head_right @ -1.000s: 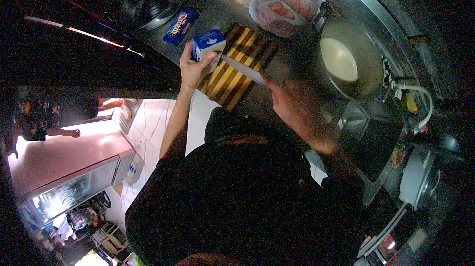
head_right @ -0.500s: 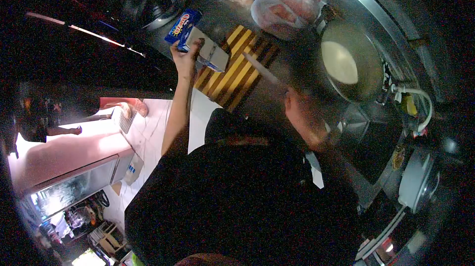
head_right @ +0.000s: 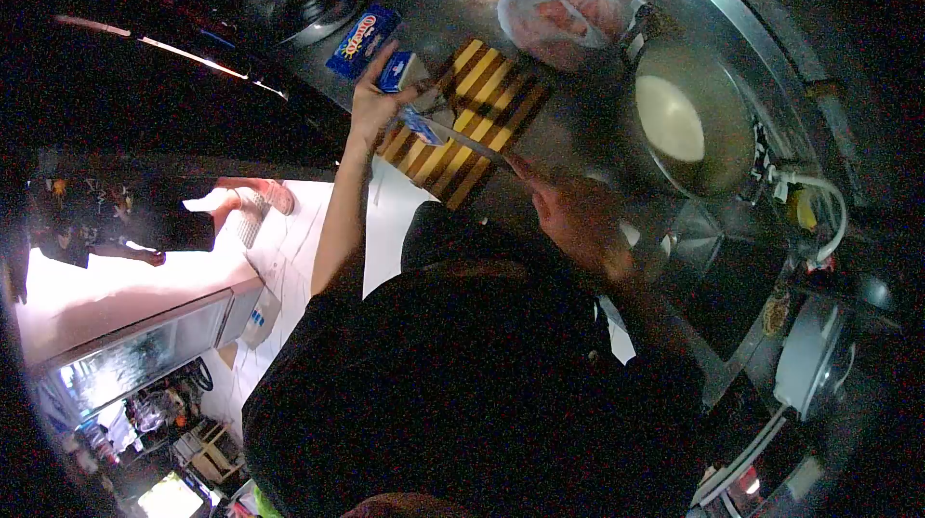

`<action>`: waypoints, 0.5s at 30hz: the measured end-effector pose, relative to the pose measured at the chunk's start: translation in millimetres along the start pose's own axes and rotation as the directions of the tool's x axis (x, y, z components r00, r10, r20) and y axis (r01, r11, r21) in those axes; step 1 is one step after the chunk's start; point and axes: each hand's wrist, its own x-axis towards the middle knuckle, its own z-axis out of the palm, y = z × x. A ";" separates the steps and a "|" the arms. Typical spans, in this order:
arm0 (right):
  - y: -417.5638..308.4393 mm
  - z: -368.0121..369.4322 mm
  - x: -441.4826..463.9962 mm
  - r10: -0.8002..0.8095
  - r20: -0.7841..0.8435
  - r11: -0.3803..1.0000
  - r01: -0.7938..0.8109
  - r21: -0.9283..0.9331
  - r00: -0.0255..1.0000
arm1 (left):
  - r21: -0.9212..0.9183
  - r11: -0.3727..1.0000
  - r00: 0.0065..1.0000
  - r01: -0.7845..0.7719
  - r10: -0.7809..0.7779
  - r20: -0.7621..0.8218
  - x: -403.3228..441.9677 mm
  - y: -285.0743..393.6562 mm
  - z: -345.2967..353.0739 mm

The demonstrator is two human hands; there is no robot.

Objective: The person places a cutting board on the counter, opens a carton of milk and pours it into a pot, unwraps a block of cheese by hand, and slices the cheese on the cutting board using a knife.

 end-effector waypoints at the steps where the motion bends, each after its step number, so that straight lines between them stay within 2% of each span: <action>1: -1.2 0.0 0.3 0.001 -0.006 1.000 -0.001 -0.022 1.000 | 0.023 0.999 1.000 -0.025 0.026 -0.006 -0.1 -2.0 1.5; 3: -4.3 -1.9 0.9 0.002 -0.018 0.998 -0.004 -0.067 1.000 | 0.068 0.995 0.997 -0.070 0.071 -0.011 -1.2 -3.1 1.8; 5: -7.8 -4.9 1.7 0.017 -0.016 1.000 -0.017 -0.006 1.000 | 0.111 0.988 0.994 -0.110 0.112 -0.009 -1.4 -1.8 1.7; 12: -18.6 -21.7 3.3 0.081 0.070 0.996 -0.082 0.017 0.994 | 0.114 0.992 0.998 -0.062 0.063 -0.007 -3.7 2.9 -0.3; 15: -19.0 -22.6 2.8 0.065 0.035 0.998 -0.065 0.002 0.997 | 0.110 0.992 0.998 -0.063 0.065 -0.014 -4.7 1.7 0.1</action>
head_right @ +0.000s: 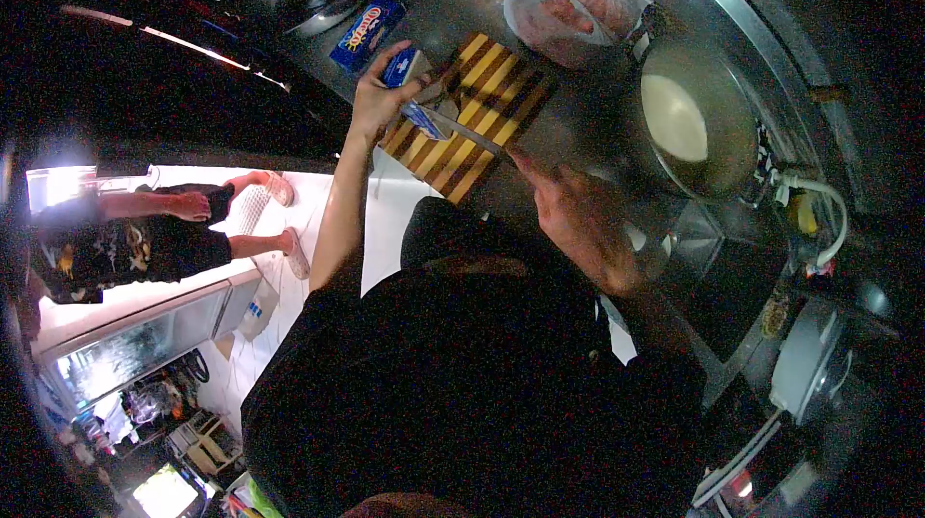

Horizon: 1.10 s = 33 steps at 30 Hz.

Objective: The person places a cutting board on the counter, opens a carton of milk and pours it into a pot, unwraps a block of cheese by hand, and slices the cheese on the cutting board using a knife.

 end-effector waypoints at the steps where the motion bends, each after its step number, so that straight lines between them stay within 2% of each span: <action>1: -1.6 -1.1 0.3 0.011 0.006 1.000 -0.011 0.002 1.000 | 0.001 1.000 1.000 0.001 -0.001 0.002 -0.6 1.3 -0.4; 5: 0.3 3.1 0.1 0.016 -0.016 1.000 -0.016 0.022 1.000 | 0.004 1.000 1.000 -0.018 0.018 0.000 0.8 -5.8 0.6; 8: 3.6 0.7 0.7 0.012 -0.003 0.999 -0.012 0.041 1.000 | -0.075 0.997 0.999 0.029 -0.027 0.026 0.3 -12.4 0.7; 21: -10.8 -9.1 3.3 0.030 0.020 0.999 -0.030 -0.011 0.999 | -0.023 0.999 0.999 -0.038 0.039 0.026 -4.5 -5.3 -0.2; 27: -14.8 -15.2 20.4 -0.083 0.065 0.981 0.093 -0.170 0.994 | 0.108 0.988 0.993 -0.107 0.100 0.065 -12.7 13.2 4.9; 30: -21.7 -24.7 30.6 -0.096 0.113 0.975 0.116 -0.190 0.989 | 0.176 0.977 0.991 -0.121 0.107 0.084 -18.2 23.6 11.1; 33: -20.5 -22.0 38.4 -0.260 0.047 0.935 0.264 -0.237 0.964 | 0.202 0.972 0.990 -0.121 0.103 0.094 -20.9 23.9 13.3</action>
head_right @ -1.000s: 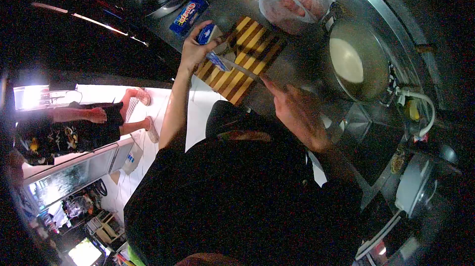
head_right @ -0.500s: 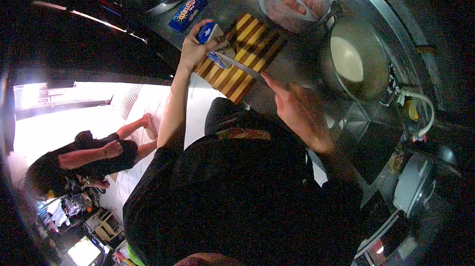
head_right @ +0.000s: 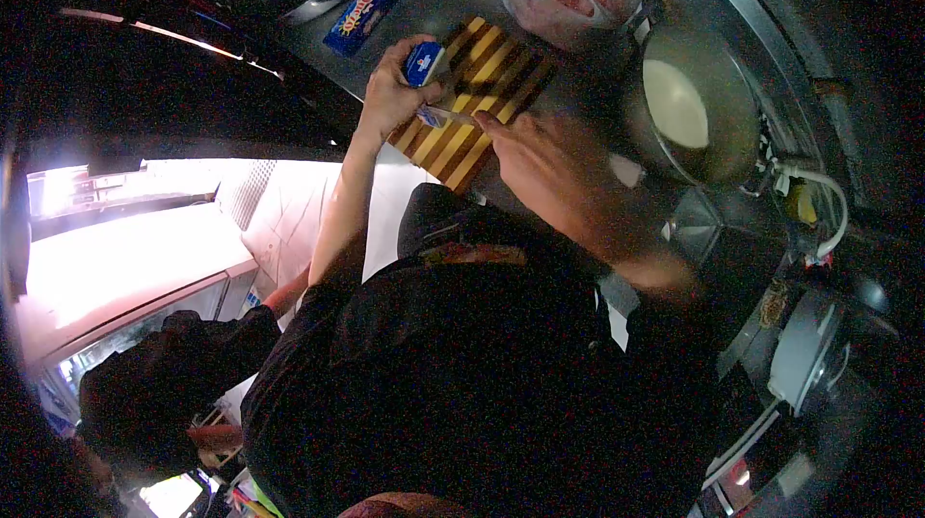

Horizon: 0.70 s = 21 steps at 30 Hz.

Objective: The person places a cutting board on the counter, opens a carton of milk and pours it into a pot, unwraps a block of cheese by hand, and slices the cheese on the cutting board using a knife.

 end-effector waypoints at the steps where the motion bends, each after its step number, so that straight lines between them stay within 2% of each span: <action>1: 1.2 5.7 2.8 0.006 -0.005 1.000 -0.006 -0.025 1.000 | 0.017 1.000 1.000 -0.018 0.018 0.002 -0.5 0.4 -0.8; 6: -9.8 24.5 2.3 -0.026 -0.078 0.990 0.015 -0.138 0.997 | 0.078 0.995 0.998 -0.067 0.068 -0.001 -5.2 6.5 -5.8; 9: -18.5 5.6 13.3 0.006 0.039 1.000 -0.007 0.017 0.999 | 0.134 0.987 0.996 -0.091 0.090 0.017 -10.5 14.3 -2.9; 12: -21.2 12.3 17.4 -0.145 -0.085 0.985 0.136 -0.102 0.986 | 0.192 0.975 0.994 -0.111 0.110 0.017 -15.8 20.7 1.0; 14: -16.3 33.1 14.1 -0.123 -0.055 0.987 0.116 -0.111 0.991 | 0.212 0.969 0.990 -0.128 0.136 -0.023 -13.0 11.4 -6.5; 15: -10.6 48.1 11.5 -0.117 -0.040 0.986 0.112 -0.121 0.992 | 0.114 0.990 0.996 -0.079 0.082 -0.023 -5.8 -2.0 -11.8; 17: 12.9 93.5 -7.8 -0.081 -0.110 0.992 0.069 -0.109 0.991 | -0.082 0.996 1.000 0.023 -0.023 0.003 10.0 -34.5 -29.9; 18: 21.0 89.1 -8.5 -0.072 -0.144 0.992 0.056 -0.115 0.987 | -0.256 0.962 0.996 0.092 -0.086 0.034 13.7 -36.2 -38.1; 19: 26.9 85.5 -14.8 0.014 -0.089 0.996 -0.022 -0.087 0.996 | -0.418 0.893 0.986 0.169 -0.145 0.088 13.3 -37.8 -42.2; 21: 30.1 66.0 -29.8 0.201 0.024 0.979 -0.200 -0.028 0.979 | -0.397 0.899 0.982 0.184 -0.184 0.039 16.0 -44.0 -45.8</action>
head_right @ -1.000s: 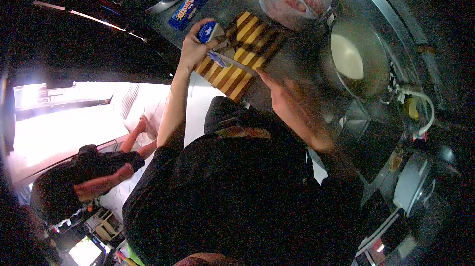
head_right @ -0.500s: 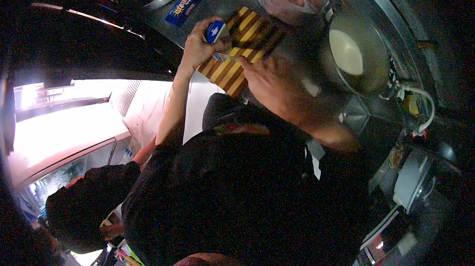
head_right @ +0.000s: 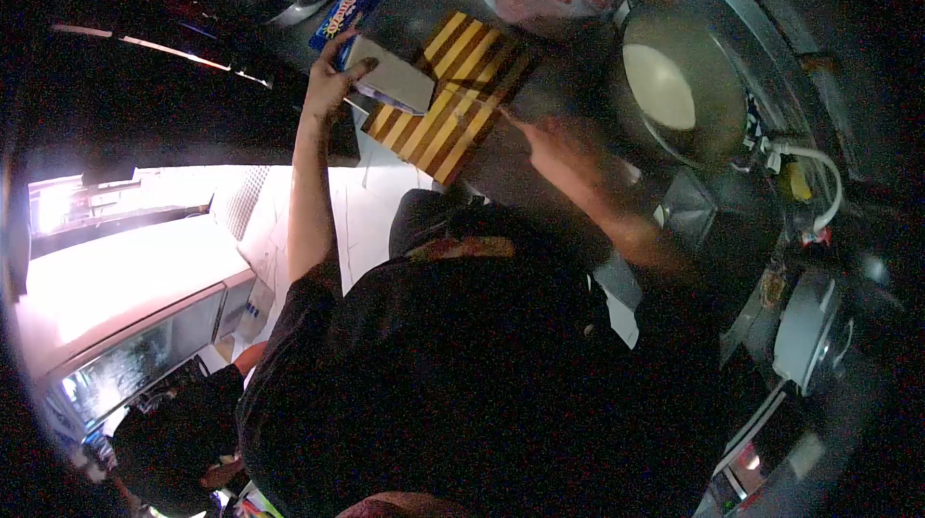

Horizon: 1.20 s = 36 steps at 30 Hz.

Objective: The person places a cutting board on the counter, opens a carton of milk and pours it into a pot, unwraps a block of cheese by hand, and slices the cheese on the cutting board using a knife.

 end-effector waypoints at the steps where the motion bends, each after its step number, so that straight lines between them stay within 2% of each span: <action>1: 4.4 -11.1 2.4 0.080 0.129 0.992 -0.092 0.084 0.988 | 0.003 1.000 0.999 0.019 -0.018 -0.037 2.3 -7.0 -3.4; 2: 7.4 -6.8 0.1 0.109 0.097 0.991 -0.115 0.068 0.989 | 0.006 0.999 0.996 0.042 -0.041 -0.075 2.7 -15.3 -4.9; 3: 12.2 6.0 -4.4 0.136 0.065 0.989 -0.139 0.053 0.989 | -0.002 1.000 0.993 -0.015 0.015 -0.119 2.2 -19.8 -3.7; 5: 23.8 53.0 -13.0 0.187 -0.019 0.981 -0.186 0.054 0.982 | -0.121 0.991 0.990 0.056 -0.071 -0.122 -0.2 -30.1 -5.2; 8: 40.7 117.0 -18.1 0.168 -0.213 0.983 -0.147 0.114 0.962 | -0.323 0.940 0.968 0.110 -0.175 -0.180 -13.2 -28.0 -2.3; 11: 45.1 150.8 -20.1 0.227 -0.133 0.973 -0.219 0.074 0.965 | -0.531 0.844 0.959 0.073 -0.205 -0.194 -14.5 -50.1 -7.0; 14: 28.8 140.7 -13.4 0.177 -0.306 0.972 -0.216 -0.097 0.935 | -0.644 0.761 0.953 0.076 -0.245 -0.177 -22.8 -51.5 -3.0; 16: 10.9 126.5 9.8 0.156 -0.311 0.978 -0.103 0.182 0.937 | -0.693 0.716 0.957 0.082 -0.249 -0.145 -33.6 -46.5 4.2; 17: -1.6 106.2 23.0 0.191 -0.057 0.872 -0.143 0.468 0.980 | -0.702 0.702 0.964 0.120 -0.252 -0.087 -37.6 -45.6 8.1; 18: -20.7 83.7 35.0 0.212 -0.012 0.553 -0.110 0.826 0.977 | -0.734 0.660 0.938 0.157 -0.333 -0.099 -43.6 -39.8 17.7; 19: -36.9 70.4 44.8 0.209 0.037 0.105 -0.059 0.993 0.977 | -0.776 0.597 0.942 0.206 -0.335 -0.008 -46.3 -49.2 21.5; 20: -43.5 73.6 55.5 0.178 0.013 -0.063 -0.002 0.998 0.984 | -0.809 0.529 0.941 0.256 -0.328 0.084 -49.0 -59.2 25.3; 22: -47.5 79.9 76.3 0.128 -0.051 -0.391 0.098 0.915 0.990 | -0.906 0.286 0.907 0.311 -0.375 0.192 -62.0 -42.2 48.4; 23: -46.7 77.4 79.4 0.126 -0.054 -0.317 0.092 0.944 0.991 | -0.926 0.226 0.910 0.302 -0.359 0.209 -70.2 -40.5 59.0; 24: -45.3 65.8 82.6 0.122 -0.056 -0.240 0.085 0.967 0.991 | -0.913 0.163 0.893 0.375 -0.327 0.308 -78.6 -26.4 65.0; 26: -41.9 38.7 88.9 0.129 -0.056 -0.116 0.071 0.991 0.990 | -0.824 0.231 0.847 0.517 -0.282 0.452 -89.4 -20.3 73.1; 28: -41.7 15.7 93.6 0.158 -0.052 -0.034 0.058 0.998 0.986 | -0.809 0.448 0.925 0.380 -0.175 0.338 -87.9 -40.6 86.6; 29: -44.5 29.1 105.7 0.264 -0.290 0.139 0.261 0.955 0.920 | -0.785 0.544 0.953 0.295 -0.109 0.283 -84.6 -52.1 92.9; 32: -50.2 27.7 118.8 0.263 -0.137 0.525 -0.022 0.851 0.955 | -0.920 0.243 0.950 0.306 -0.020 0.311 -74.5 -6.6 101.7; 33: -52.0 33.8 121.1 0.207 -0.191 0.626 0.020 0.779 0.959 | -0.917 0.250 0.950 0.310 -0.032 0.312 -70.0 -8.1 108.3; 35: -60.9 27.9 119.2 0.155 -0.317 0.877 0.017 0.480 0.936 | -0.918 0.195 0.939 0.345 -0.076 0.337 -63.3 -29.0 114.4; 36: -64.0 24.7 119.3 0.138 -0.369 0.920 0.019 0.392 0.919 | -0.917 0.166 0.932 0.362 -0.097 0.350 -61.5 -28.5 115.2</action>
